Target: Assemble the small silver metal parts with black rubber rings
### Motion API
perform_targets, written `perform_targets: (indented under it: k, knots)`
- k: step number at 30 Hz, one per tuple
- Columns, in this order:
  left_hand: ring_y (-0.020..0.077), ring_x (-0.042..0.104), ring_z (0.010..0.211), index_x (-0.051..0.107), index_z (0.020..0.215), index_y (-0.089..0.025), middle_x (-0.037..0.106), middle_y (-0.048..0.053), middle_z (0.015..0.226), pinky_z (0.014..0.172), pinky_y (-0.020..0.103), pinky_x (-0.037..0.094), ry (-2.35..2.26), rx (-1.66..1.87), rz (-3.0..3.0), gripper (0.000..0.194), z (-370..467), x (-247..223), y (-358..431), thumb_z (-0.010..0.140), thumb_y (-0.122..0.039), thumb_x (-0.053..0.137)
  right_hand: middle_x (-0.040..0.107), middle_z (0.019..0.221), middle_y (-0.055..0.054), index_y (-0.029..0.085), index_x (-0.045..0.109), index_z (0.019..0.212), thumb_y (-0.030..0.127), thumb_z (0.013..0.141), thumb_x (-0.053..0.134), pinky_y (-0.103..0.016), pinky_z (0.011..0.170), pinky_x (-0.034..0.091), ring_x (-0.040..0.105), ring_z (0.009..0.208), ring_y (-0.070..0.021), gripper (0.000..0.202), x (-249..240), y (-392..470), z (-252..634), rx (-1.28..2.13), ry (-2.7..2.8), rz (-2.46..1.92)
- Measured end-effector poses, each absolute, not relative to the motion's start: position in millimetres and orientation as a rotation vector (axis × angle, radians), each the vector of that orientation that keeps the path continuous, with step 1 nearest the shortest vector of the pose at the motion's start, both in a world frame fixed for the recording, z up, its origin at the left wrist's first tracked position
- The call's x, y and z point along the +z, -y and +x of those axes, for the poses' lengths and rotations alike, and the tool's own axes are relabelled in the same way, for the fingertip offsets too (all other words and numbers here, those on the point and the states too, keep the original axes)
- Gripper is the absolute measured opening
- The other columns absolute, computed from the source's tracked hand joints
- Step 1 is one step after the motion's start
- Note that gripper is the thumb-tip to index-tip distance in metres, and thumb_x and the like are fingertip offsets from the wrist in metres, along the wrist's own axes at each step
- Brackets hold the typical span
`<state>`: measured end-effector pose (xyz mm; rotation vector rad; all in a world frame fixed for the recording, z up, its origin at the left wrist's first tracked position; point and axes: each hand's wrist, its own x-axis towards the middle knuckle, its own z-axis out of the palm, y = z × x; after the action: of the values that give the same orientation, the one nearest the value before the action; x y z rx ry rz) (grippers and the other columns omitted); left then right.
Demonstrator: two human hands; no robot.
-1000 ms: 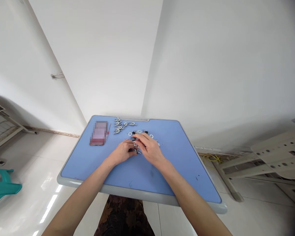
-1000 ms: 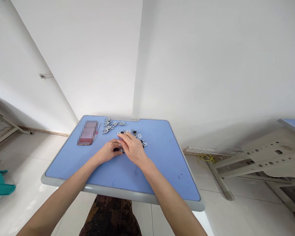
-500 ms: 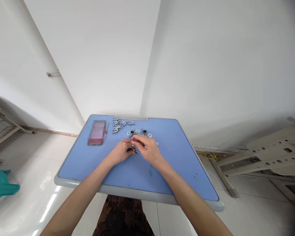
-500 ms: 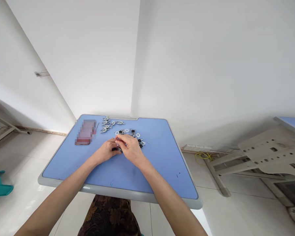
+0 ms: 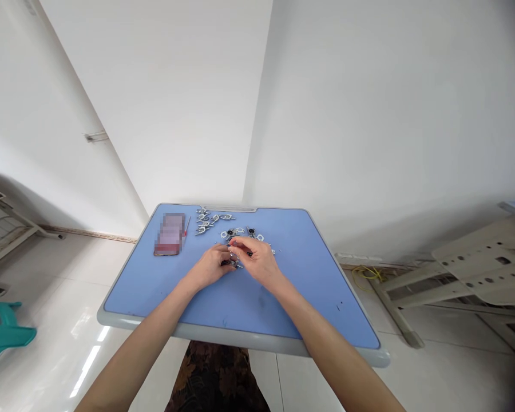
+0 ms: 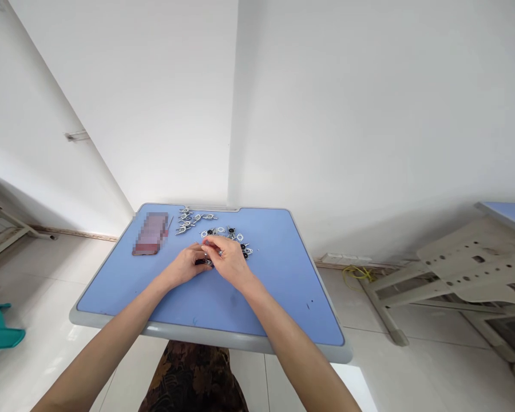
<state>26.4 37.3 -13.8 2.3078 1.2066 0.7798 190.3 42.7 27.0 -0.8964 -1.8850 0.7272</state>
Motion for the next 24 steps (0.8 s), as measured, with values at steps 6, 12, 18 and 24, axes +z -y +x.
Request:
perform_targets:
  k: [6,12,18,24]
  knots:
    - [0.0206,0.056,0.090,0.072,0.094,-0.020,0.065,0.004,0.090,0.082,0.032,0.046,-1.221,0.727,2.300,0.017,25,-7,-36,0.078,-0.019,0.067,0.065,0.077,-0.002,0.020,0.061,0.084,0.030,0.084,0.055,-0.026,0.061,0.048,0.060,0.067,-0.0150,0.012,32,-51,208,0.800,1.757,-0.911]
    - [0.0200,0.056,0.089,0.071,0.093,-0.021,0.065,0.004,0.090,0.082,0.031,0.046,-1.224,0.709,2.283,0.016,26,-2,-34,0.078,-0.017,0.066,0.064,0.077,-0.002,0.021,0.061,0.085,0.028,0.086,0.053,-0.026,0.059,0.045,0.058,0.069,-0.0153,0.011,30,-54,212,0.700,1.934,-0.914]
    - [0.0190,0.056,0.089,0.070,0.092,-0.019,0.065,0.003,0.091,0.082,0.030,0.044,-1.203,0.731,2.310,0.017,26,-2,-33,0.077,-0.014,0.065,0.064,0.076,-0.002,0.021,0.061,0.085,0.027,0.086,0.052,-0.026,0.060,0.044,0.058,0.068,-0.0151,0.011,32,-53,212,0.706,1.981,-0.896]
    - [0.0187,0.055,0.087,0.070,0.092,-0.019,0.064,0.003,0.090,0.080,0.029,0.044,-1.206,0.727,2.336,0.017,26,-3,-33,0.078,-0.015,0.064,0.064,0.075,-0.002,0.020,0.060,0.086,0.026,0.087,0.051,-0.025,0.061,0.044,0.057,0.068,-0.0144,0.011,34,-51,210,0.679,2.021,-0.899]
